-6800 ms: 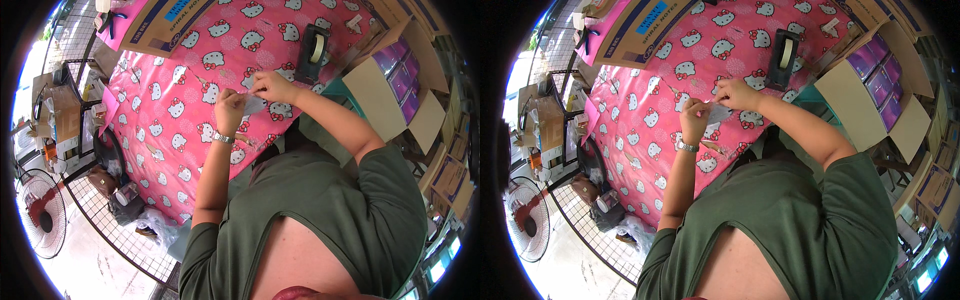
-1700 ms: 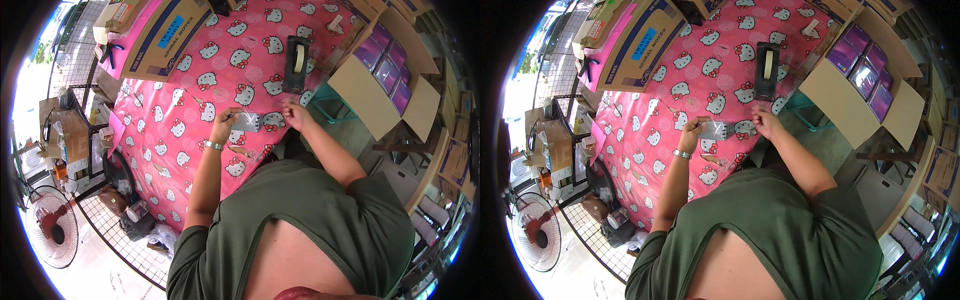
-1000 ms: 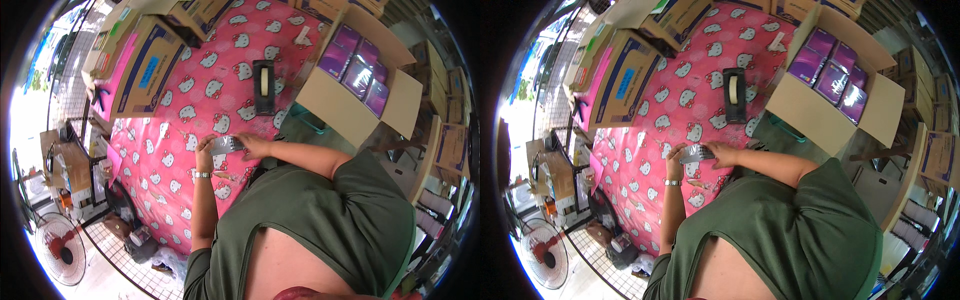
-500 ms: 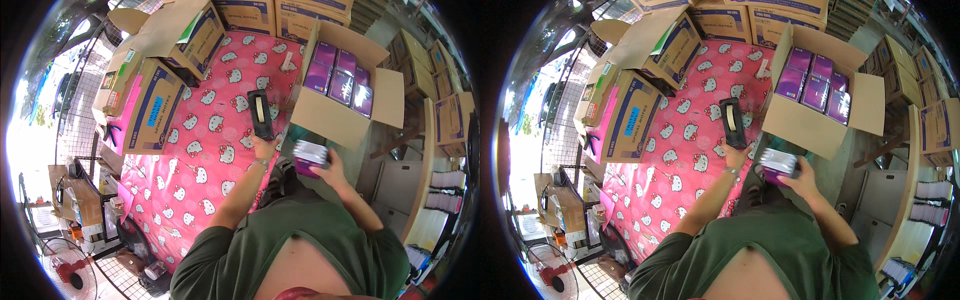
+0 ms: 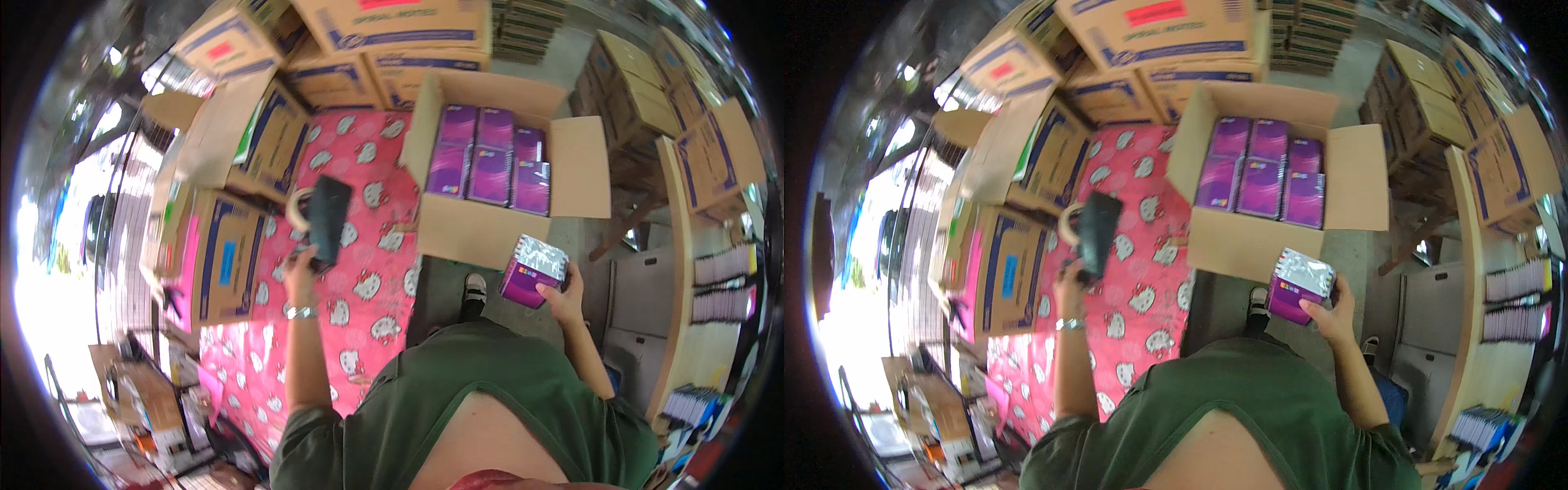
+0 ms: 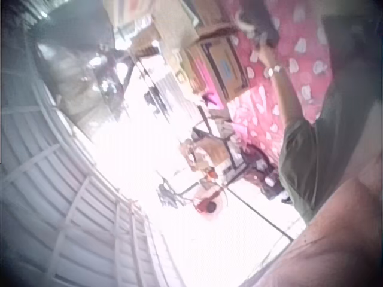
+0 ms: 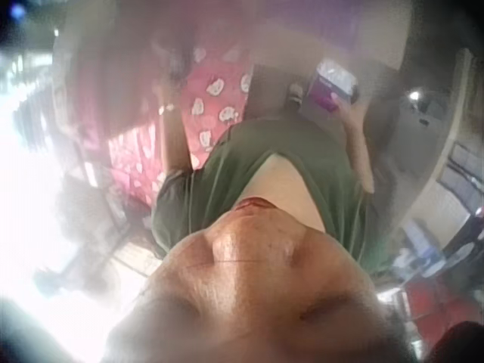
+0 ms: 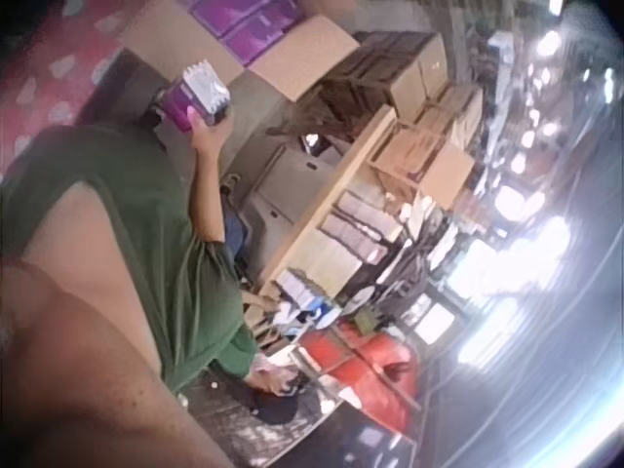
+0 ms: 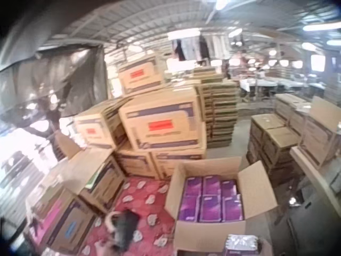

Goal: The person takes spiral notebooks from a stack and places each one into a clear plastic sleeve, securing the sleeve with adhesive tape, and then places the packaged notebooks into a cardboard box.

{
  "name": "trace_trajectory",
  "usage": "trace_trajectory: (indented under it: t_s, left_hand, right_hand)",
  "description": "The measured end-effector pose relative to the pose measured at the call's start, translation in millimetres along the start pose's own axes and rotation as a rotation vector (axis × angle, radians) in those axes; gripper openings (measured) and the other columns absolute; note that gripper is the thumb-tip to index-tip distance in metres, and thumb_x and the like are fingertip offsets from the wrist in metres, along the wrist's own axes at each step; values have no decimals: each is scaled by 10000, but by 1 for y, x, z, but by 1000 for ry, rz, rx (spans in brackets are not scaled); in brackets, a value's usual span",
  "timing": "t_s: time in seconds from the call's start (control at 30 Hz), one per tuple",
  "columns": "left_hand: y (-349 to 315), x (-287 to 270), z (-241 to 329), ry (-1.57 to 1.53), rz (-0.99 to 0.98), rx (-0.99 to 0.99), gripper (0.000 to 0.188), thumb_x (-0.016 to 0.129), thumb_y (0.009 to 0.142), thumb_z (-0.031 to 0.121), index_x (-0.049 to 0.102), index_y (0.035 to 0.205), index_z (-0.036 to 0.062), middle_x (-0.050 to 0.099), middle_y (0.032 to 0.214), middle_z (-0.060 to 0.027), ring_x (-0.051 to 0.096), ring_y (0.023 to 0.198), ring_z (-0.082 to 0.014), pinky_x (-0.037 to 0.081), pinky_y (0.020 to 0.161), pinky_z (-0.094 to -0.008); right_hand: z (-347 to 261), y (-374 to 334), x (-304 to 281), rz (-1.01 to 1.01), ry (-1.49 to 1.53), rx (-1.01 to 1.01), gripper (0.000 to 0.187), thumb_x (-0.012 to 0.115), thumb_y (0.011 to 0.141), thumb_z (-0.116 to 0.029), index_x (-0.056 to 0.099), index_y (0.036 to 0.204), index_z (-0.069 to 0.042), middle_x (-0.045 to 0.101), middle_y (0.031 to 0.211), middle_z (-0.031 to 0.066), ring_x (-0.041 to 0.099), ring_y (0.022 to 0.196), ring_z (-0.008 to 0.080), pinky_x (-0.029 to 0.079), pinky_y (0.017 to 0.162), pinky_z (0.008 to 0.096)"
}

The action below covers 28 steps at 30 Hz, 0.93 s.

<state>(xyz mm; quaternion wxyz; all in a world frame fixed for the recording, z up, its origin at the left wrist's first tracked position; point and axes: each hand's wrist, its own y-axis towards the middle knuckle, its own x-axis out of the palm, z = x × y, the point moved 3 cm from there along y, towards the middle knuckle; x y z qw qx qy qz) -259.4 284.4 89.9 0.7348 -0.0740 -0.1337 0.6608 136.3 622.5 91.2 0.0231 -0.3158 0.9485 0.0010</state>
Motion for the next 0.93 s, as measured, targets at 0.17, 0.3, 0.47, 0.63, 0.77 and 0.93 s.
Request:
trace_trajectory:
  t_s: [0.17, 0.3, 0.47, 0.63, 0.77, 0.93]
  left_hand:
    - [38, -2, 120, 153, 83, 511, 462, 729, 719, -6, 527, 1134, -24, 608, 961, -79, 595, 832, -158, 507, 731, -289]
    - [116, 2, 196, 333, 353, 678, 626, 794, 702, 171, 503, 1186, -100, 620, 1092, -175, 614, 952, -276, 501, 841, -345]
    - [221, 17, 238, 868, 812, 436, 912, 805, 588, 533, 512, 1187, -90, 607, 1135, -251, 611, 1009, -374, 479, 907, -410]
    - [287, 50, 207, 968, 779, 323, 1035, 744, 672, 580, 282, 1268, -129, 596, 1086, -285, 615, 995, -409, 496, 873, -456]
    - [300, 79, 190, 1063, 916, 358, 1017, 701, 769, 500, 173, 1357, -140, 445, 1265, -332, 499, 1168, -422, 406, 965, -541]
    - [265, 78, 149, 937, 550, 1312, 1097, 676, 784, 522, 48, 1448, -84, 300, 1419, -335, 391, 1274, -454, 352, 1010, -582]
  right_hand:
    - [-29, 72, -18, 122, 0, -131, 566, 800, 660, -206, 537, 1105, 24, 618, 1032, 111, 584, 969, 202, 434, 895, 333]
    - [-57, 115, -22, 312, -375, -187, 590, 825, 644, -318, 588, 1044, 45, 658, 929, 174, 644, 892, 254, 488, 811, 367]
    - [-64, 169, -12, 496, -463, -62, 642, 811, 650, -411, 600, 1077, 20, 665, 944, 185, 652, 882, 277, 499, 791, 372]
    - [-68, 257, 1, 506, -593, -62, 669, 752, 688, -520, 614, 1091, -4, 666, 919, 196, 651, 885, 314, 507, 787, 413]
    - [-28, 313, -19, 336, -1024, 142, 607, 689, 758, -516, 617, 1119, -33, 656, 982, 182, 630, 951, 337, 498, 832, 429]
    - [-40, 298, -17, 187, -1210, 41, 542, 671, 792, -479, 612, 1213, -143, 410, 1421, 175, 383, 1309, 362, 346, 1008, 557]
